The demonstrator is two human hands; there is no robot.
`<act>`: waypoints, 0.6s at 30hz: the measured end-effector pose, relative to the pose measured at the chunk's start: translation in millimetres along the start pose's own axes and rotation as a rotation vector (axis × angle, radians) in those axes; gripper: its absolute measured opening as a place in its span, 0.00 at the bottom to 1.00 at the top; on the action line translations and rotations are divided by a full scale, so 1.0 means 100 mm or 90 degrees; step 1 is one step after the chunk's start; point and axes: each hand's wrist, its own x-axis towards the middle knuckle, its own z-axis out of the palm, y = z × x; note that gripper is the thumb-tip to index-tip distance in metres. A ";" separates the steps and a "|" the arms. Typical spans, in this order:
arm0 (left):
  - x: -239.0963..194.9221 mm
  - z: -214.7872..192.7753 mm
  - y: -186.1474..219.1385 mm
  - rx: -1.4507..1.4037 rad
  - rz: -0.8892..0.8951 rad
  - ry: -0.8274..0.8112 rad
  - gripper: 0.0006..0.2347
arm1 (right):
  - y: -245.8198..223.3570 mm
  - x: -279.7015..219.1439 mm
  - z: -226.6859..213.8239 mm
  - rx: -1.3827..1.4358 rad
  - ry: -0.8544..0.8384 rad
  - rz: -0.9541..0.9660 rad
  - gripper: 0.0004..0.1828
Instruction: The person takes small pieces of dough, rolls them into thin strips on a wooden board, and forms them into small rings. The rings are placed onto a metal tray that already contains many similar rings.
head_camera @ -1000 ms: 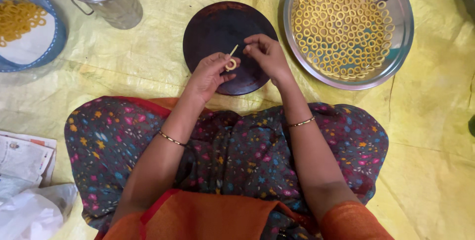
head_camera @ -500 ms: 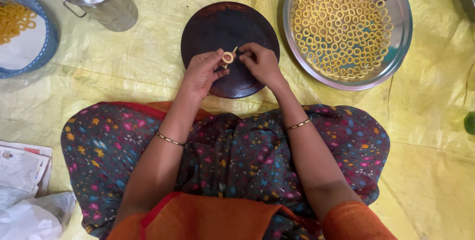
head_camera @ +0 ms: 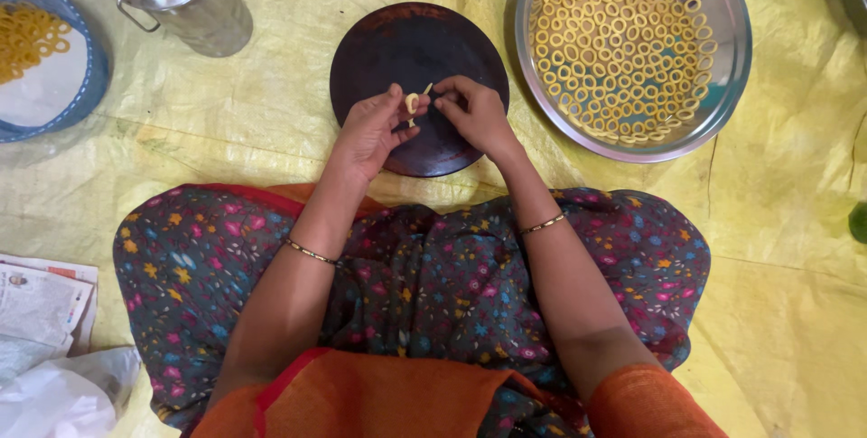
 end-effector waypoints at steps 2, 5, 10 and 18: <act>0.00 0.00 -0.01 0.012 0.010 -0.013 0.09 | 0.01 0.00 0.00 0.009 -0.002 -0.001 0.12; 0.01 -0.02 -0.03 0.009 0.025 -0.034 0.07 | 0.01 0.00 0.02 0.017 -0.001 -0.004 0.12; 0.03 -0.05 -0.05 -0.020 0.036 -0.043 0.05 | 0.01 0.00 0.02 0.015 -0.003 0.008 0.12; 0.06 -0.08 -0.13 0.063 0.047 0.058 0.06 | 0.10 0.00 -0.06 -0.283 0.188 -0.151 0.10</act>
